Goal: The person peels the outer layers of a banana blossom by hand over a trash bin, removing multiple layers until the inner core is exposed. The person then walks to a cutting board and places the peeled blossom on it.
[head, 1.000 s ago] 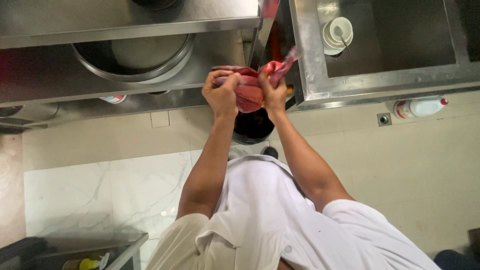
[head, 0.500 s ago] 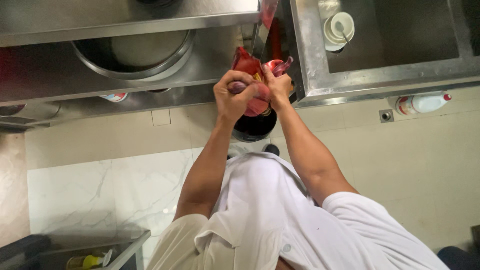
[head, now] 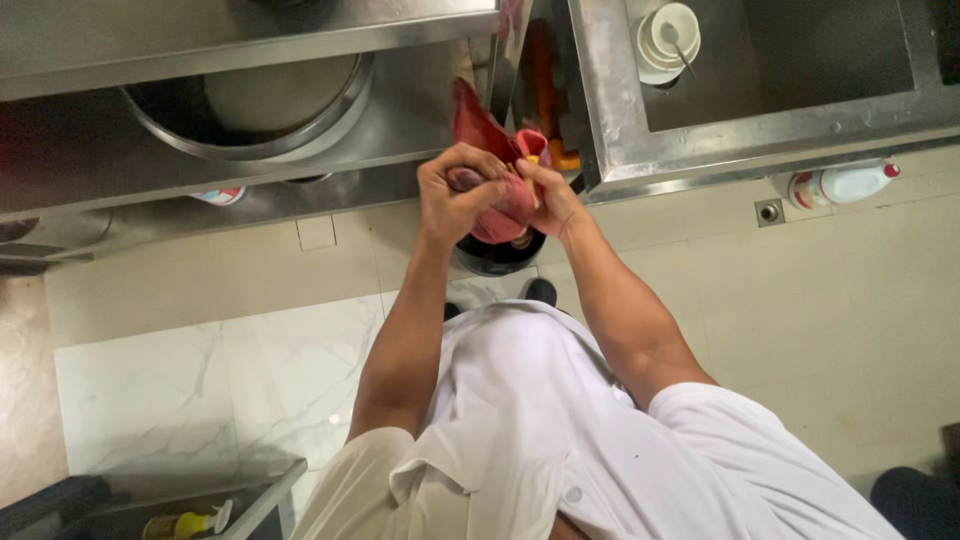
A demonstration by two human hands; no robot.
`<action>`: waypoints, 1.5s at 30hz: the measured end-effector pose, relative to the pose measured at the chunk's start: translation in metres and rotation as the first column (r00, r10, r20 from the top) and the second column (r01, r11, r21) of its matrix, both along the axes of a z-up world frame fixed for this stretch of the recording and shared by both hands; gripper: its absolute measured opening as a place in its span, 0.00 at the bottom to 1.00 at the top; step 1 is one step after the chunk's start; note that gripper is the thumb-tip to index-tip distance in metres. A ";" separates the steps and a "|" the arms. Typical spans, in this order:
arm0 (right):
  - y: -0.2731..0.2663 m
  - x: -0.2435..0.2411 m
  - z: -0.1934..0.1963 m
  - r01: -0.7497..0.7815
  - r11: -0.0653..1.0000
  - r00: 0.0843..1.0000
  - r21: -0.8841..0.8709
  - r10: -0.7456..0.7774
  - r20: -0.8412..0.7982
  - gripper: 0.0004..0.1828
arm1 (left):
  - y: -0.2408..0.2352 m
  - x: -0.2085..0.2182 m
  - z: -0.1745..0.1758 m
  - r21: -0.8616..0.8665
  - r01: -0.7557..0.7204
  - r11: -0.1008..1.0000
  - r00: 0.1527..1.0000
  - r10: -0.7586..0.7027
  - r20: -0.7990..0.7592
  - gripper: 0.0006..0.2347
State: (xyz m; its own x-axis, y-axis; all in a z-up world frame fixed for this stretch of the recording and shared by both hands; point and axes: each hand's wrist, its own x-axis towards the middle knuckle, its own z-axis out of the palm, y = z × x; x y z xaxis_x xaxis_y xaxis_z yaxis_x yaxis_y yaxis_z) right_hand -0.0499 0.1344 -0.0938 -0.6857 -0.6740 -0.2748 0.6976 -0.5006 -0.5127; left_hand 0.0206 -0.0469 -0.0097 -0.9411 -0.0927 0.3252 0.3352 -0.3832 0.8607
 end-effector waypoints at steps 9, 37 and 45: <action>-0.009 -0.002 -0.039 0.259 0.966 0.939 0.022 -0.246 -0.242 0.19 | 0.007 -0.015 0.032 -0.329 0.069 0.942 0.989 -0.107 -0.098 0.05; -0.014 -0.085 -0.067 0.554 0.756 0.780 0.349 -0.618 0.101 0.16 | -0.009 -0.011 -0.006 0.007 -0.096 0.995 0.995 0.096 0.034 0.26; 0.009 -0.040 -0.029 0.469 0.543 0.883 0.697 -0.258 -0.392 0.27 | -0.066 0.006 -0.016 0.366 -0.167 0.916 0.983 0.124 0.139 0.24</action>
